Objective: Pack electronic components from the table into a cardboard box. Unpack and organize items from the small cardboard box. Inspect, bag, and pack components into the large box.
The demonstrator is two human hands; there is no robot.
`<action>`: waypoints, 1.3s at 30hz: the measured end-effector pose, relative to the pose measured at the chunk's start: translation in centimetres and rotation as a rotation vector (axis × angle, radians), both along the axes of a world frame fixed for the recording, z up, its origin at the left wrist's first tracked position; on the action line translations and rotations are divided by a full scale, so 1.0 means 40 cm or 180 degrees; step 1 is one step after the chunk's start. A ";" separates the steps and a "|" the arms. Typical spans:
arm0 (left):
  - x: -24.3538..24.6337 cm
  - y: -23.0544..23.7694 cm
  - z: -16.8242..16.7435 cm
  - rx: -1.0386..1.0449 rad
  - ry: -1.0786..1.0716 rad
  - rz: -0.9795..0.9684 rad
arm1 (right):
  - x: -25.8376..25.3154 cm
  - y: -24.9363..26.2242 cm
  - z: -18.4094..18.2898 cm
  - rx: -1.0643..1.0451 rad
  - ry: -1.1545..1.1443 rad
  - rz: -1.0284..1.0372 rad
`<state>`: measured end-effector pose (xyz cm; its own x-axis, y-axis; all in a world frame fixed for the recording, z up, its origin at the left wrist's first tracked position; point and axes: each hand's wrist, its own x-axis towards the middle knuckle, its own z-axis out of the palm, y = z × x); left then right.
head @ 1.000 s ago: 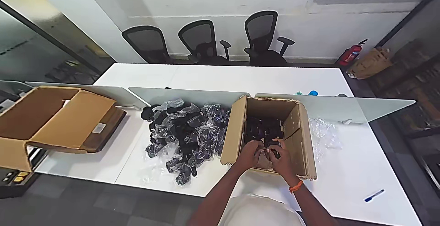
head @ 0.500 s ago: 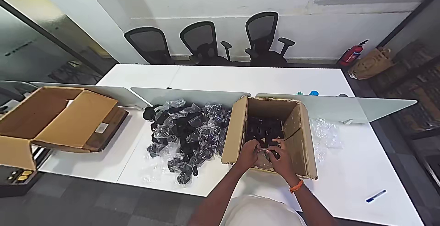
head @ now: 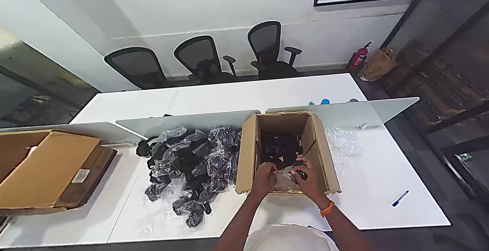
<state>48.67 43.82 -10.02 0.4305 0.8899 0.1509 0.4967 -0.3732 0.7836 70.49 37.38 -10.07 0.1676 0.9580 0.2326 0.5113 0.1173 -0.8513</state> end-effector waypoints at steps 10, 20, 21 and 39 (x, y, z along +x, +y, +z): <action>-0.085 0.004 -0.029 0.0792 -0.1179 0.0882 | 0.068 0.059 0.017 -0.0946 0.1371 -0.0123; -0.115 0.002 -0.066 0.1122 -0.0747 0.1569 | 0.053 0.222 -0.040 -0.1501 -0.0014 0.0020; -0.114 0.003 -0.064 0.1089 -0.0734 0.1545 | 0.050 0.234 -0.048 -0.1414 -0.0124 -0.0103; 0.013 -0.028 0.132 -0.0881 -0.1214 -0.0079 | 0.062 -0.029 0.106 -0.0020 0.1515 0.0073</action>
